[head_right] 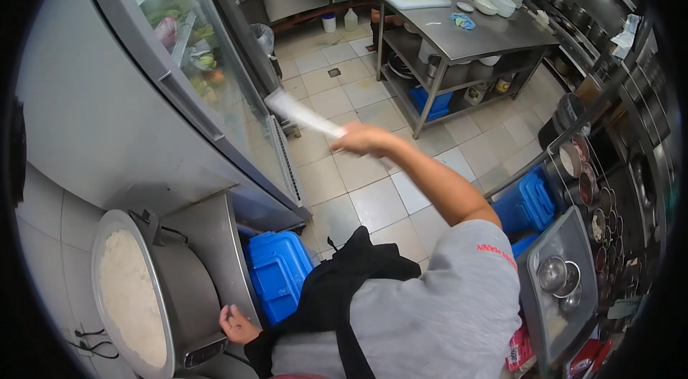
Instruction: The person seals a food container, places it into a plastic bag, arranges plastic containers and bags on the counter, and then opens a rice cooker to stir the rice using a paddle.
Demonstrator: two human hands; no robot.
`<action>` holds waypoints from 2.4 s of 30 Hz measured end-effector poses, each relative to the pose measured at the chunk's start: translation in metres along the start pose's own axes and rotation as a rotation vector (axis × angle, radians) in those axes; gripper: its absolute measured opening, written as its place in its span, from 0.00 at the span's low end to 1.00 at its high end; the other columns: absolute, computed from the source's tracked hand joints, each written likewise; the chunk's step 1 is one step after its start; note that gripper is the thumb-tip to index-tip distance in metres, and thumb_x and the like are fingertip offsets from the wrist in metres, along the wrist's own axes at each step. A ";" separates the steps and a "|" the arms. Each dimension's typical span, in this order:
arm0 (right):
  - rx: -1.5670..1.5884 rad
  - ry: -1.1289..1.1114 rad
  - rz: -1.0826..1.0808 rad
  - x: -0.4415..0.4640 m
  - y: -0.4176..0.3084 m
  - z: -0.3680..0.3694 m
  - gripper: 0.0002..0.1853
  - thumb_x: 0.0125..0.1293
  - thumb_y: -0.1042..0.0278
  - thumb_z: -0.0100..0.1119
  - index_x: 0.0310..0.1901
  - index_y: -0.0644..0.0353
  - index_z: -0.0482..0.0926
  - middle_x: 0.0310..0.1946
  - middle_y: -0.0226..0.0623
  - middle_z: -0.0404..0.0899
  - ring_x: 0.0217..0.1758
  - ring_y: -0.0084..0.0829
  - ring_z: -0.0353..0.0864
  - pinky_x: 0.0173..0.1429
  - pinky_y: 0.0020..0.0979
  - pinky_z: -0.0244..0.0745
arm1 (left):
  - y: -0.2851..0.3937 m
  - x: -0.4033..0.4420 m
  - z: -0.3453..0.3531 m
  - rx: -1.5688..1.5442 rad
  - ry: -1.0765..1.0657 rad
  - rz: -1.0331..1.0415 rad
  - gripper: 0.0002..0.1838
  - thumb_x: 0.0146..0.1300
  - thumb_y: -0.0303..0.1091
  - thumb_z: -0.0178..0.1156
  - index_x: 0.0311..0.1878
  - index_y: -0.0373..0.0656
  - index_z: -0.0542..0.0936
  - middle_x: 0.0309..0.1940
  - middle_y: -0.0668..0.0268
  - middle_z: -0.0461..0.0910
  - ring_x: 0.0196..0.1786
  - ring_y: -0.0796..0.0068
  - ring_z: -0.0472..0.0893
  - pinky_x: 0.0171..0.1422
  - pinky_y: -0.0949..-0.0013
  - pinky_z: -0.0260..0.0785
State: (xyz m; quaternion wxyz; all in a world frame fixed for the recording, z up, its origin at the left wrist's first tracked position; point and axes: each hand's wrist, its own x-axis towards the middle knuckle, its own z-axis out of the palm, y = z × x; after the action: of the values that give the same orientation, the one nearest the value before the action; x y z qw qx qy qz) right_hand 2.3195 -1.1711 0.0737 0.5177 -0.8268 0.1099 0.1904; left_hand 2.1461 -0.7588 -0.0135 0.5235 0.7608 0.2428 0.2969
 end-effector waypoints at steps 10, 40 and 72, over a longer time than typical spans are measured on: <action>-0.054 -1.003 -0.748 -0.035 -0.235 0.187 0.12 0.67 0.63 0.45 0.45 0.63 0.68 0.25 0.29 0.73 0.24 0.19 0.74 0.32 0.24 0.71 | -0.047 -0.016 -0.074 0.146 0.514 -0.330 0.40 0.55 0.38 0.62 0.66 0.42 0.52 0.58 0.51 0.59 0.59 0.63 0.63 0.57 0.62 0.63; -1.292 0.698 -2.278 0.076 -0.419 0.607 0.08 0.49 0.64 0.51 0.21 0.53 0.80 0.23 0.32 0.78 0.41 0.30 0.71 0.57 0.37 0.57 | 0.007 0.055 -0.104 0.334 0.480 0.043 0.63 0.39 0.51 0.71 0.66 0.30 0.39 0.65 0.35 0.38 0.69 0.41 0.43 0.69 0.47 0.37; -1.002 0.055 -2.024 -0.005 -0.311 0.466 0.08 0.49 0.72 0.50 0.19 0.61 0.78 0.21 0.36 0.75 0.33 0.32 0.72 0.56 0.32 0.59 | -0.019 0.063 -0.088 0.495 0.741 0.401 0.51 0.42 0.38 0.70 0.65 0.30 0.51 0.64 0.44 0.51 0.66 0.48 0.53 0.69 0.54 0.43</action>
State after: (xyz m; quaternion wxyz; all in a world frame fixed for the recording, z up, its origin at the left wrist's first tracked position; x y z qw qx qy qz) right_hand 2.3394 -0.6162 0.1465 0.0412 -0.6539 -0.6879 -0.3123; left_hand 2.1271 -0.6524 0.0055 0.1377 0.7373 0.3247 0.5761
